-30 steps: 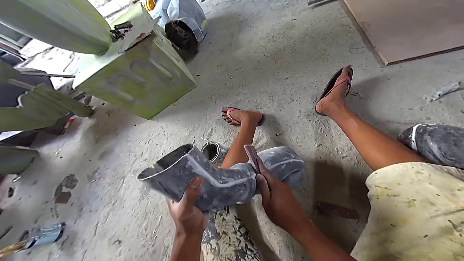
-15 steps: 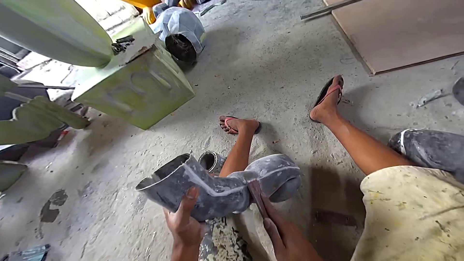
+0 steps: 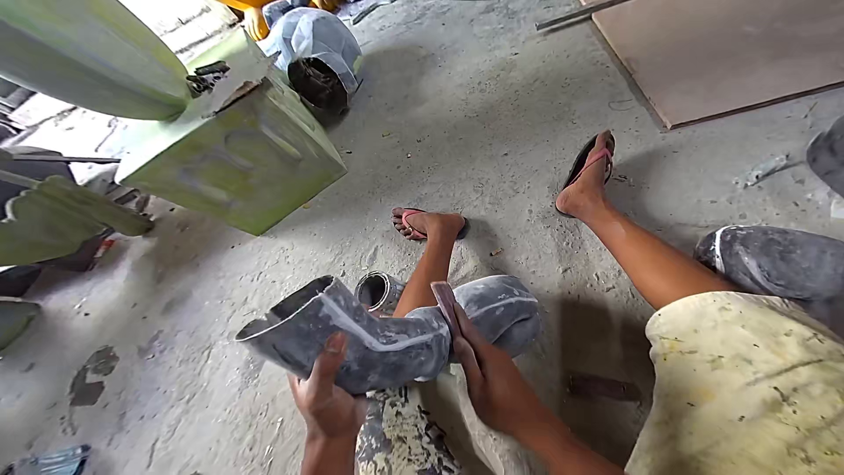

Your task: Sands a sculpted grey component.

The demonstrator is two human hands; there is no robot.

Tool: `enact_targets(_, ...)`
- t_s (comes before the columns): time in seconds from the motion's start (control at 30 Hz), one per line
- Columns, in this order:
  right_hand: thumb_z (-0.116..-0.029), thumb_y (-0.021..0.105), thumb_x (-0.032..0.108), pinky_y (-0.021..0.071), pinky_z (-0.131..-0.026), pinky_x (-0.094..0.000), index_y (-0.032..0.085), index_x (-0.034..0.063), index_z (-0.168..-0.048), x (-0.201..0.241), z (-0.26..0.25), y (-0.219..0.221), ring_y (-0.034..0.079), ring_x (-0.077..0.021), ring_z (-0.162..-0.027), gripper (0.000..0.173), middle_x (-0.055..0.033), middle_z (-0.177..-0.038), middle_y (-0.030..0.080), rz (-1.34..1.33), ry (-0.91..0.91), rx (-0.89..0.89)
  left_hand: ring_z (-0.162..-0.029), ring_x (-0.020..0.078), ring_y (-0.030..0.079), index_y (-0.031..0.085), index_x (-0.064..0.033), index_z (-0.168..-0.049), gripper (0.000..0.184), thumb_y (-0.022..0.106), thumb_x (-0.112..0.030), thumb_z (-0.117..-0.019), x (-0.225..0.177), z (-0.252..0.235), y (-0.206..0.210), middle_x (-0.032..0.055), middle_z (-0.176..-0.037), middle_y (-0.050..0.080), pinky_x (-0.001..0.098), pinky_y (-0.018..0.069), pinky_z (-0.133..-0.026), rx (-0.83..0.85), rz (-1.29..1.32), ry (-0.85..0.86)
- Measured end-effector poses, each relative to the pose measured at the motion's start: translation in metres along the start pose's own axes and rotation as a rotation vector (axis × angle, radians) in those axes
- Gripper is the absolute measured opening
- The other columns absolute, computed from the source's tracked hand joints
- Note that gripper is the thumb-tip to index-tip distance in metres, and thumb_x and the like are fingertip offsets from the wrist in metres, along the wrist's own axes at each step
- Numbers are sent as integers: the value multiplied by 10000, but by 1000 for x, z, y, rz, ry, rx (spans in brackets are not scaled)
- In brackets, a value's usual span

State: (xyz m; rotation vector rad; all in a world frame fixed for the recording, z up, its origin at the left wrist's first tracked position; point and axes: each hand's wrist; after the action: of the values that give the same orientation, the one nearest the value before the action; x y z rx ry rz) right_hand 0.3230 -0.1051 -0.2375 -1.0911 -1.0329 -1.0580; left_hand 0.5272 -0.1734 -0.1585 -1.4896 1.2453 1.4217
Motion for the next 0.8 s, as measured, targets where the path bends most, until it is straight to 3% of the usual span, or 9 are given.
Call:
enact_targets(0.07, -1105, 336, 458, 600, -659, -509, 282, 273, -1641, 3, 30, 9, 693, -208, -701, 570, -60, -947, 742, 30, 20, -21, -1009, 269, 733, 453, -38, -1359, 770, 784, -460, -807, -1, -8, 6, 130, -1109, 716, 478, 632, -864, -55, -6, -5)
enact_targets(0.13, -1102, 327, 476, 569, -577, -531, 251, 310, -1648, -2, 34, 7, 659, -239, -608, 575, -60, -822, 719, 91, 28, -23, -988, 272, 740, 449, -20, -1346, 787, 806, -451, -793, -2, -6, 10, 139, -1091, 722, 479, 635, -857, -55, 1, 2)
enact_targets(0.17, -1103, 314, 477, 575, -578, -527, 272, 307, -1642, -5, 20, 3, 668, -237, -617, 566, -51, -819, 722, 140, 6, -58, -987, 273, 740, 440, -15, -1342, 834, 839, -461, -760, -2, -4, 11, 144, -1087, 722, 478, 634, -856, -31, 1, 5)
enact_targets(0.27, -1097, 212, 512, 591, -735, -541, 255, 330, -1643, 6, -17, -6, 723, -244, -814, 578, -43, -1041, 752, 219, 63, -53, -976, 269, 740, 440, -8, -1344, 902, 874, -490, -716, -2, 1, 11, 151, -1080, 720, 461, 635, -846, -7, -25, -9)
enact_targets(0.43, -1099, 276, 507, 555, -548, -547, 218, 331, -1653, 16, 38, 4, 659, -262, -590, 585, -52, -744, 700, 204, 103, -18, -954, 252, 746, 448, -2, -1335, 808, 826, -440, -771, -8, -8, 21, 136, -1058, 725, 452, 642, -837, -82, -41, -6)
enact_targets(0.5, -1102, 257, 498, 566, -547, -525, 269, 316, -1641, 14, 10, -1, 669, -244, -608, 569, -32, -763, 706, 253, 41, -84, -958, 248, 744, 451, -13, -1329, 864, 877, -464, -727, -7, -6, 21, 129, -1058, 727, 446, 638, -846, -28, -31, 14)
enact_targets(0.6, -1095, 181, 513, 580, -693, -557, 270, 340, -1637, 27, -15, -5, 715, -279, -778, 575, -56, -909, 741, 303, 108, -6, -984, 271, 740, 458, -19, -1340, 833, 836, -474, -753, -3, -3, 9, 140, -1079, 723, 469, 635, -850, -41, -32, -10)
enact_targets(0.7, -1097, 254, 515, 559, -555, -564, 264, 354, -1639, 35, 35, 2, 680, -294, -616, 565, -70, -729, 700, 313, 106, 43, -1011, 282, 737, 447, -28, -1354, 786, 789, -473, -805, 0, -11, -4, 140, -1108, 721, 490, 630, -873, -67, 1, -10)
enact_targets(0.8, -1093, 249, 540, 553, -532, -538, 298, 374, -1625, 22, 32, -2, 667, -265, -601, 560, -38, -720, 690, 339, 54, 21, -1036, 309, 732, 479, -38, -1330, 825, 848, -509, -762, 3, -2, -15, 162, -1124, 724, 500, 620, -898, 17, 38, -9)
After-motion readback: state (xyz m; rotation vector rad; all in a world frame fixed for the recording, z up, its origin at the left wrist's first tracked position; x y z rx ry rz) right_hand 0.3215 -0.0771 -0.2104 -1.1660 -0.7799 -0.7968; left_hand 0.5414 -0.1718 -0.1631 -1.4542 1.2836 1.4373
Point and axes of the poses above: each hand's wrist, its own z-axis away from the middle knuckle, its own y-axis out of the palm, x = y × z
